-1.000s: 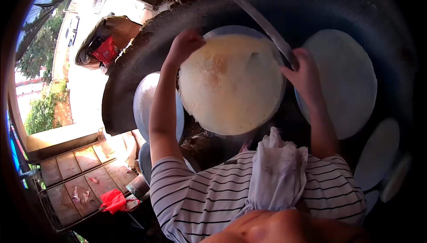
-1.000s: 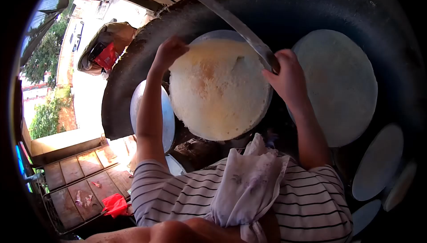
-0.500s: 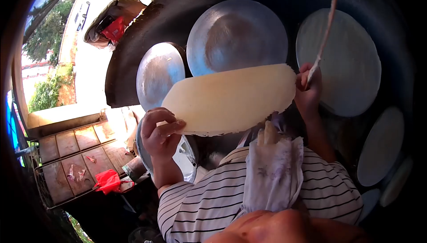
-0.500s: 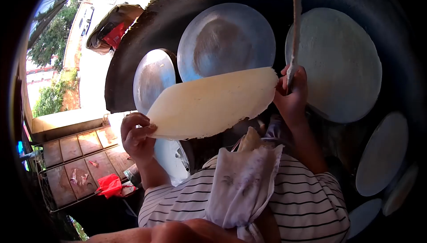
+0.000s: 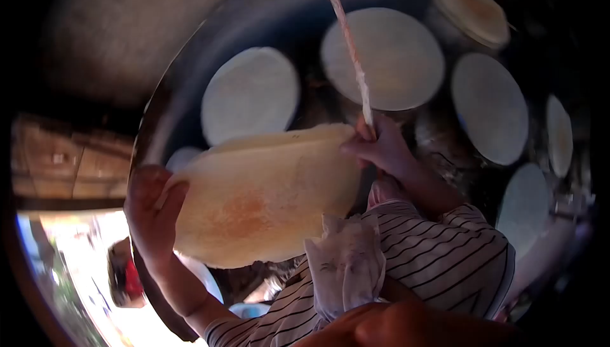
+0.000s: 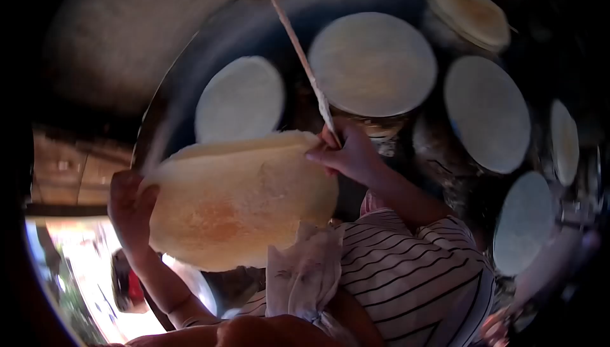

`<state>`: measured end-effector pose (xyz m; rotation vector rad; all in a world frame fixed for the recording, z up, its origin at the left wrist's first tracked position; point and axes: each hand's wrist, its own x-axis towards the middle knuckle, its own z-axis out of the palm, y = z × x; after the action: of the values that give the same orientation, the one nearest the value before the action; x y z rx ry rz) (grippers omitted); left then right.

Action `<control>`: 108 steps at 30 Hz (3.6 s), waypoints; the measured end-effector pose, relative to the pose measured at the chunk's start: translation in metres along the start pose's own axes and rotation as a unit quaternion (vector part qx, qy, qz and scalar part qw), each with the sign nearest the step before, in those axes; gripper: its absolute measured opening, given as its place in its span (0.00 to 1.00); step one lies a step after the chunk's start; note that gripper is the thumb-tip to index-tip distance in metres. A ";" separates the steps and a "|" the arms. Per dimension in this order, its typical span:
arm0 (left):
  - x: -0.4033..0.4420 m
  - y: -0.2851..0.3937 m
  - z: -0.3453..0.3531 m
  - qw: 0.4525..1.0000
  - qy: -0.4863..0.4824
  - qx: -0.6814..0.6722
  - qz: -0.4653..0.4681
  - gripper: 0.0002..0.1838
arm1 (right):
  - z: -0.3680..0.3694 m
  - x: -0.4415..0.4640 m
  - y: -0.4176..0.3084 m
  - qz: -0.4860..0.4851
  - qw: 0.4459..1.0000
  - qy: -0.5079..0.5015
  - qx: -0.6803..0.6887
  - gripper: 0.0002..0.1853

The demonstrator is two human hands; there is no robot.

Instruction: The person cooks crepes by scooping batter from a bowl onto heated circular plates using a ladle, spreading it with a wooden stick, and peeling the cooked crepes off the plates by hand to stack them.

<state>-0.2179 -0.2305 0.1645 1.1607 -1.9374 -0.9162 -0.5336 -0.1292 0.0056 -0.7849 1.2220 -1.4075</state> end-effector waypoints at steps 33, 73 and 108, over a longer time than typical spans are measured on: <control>0.120 -0.038 0.510 0.964 -0.080 0.197 0.156 0.14 | -0.703 0.072 -0.084 -0.017 0.738 0.469 -0.485 0.16; -0.666 -0.410 0.035 0.535 0.643 -0.137 -0.530 0.29 | 0.521 -0.269 0.339 -0.214 0.342 -0.648 -0.646 0.15; -0.676 -0.042 -0.176 0.601 0.300 -0.699 0.246 0.18 | 0.498 -0.361 0.187 0.264 0.555 -0.786 0.066 0.23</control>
<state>0.1909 0.3319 0.0846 -0.1070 -0.4408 -1.0927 0.0634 0.1078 0.0128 -0.9942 -0.1768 0.0781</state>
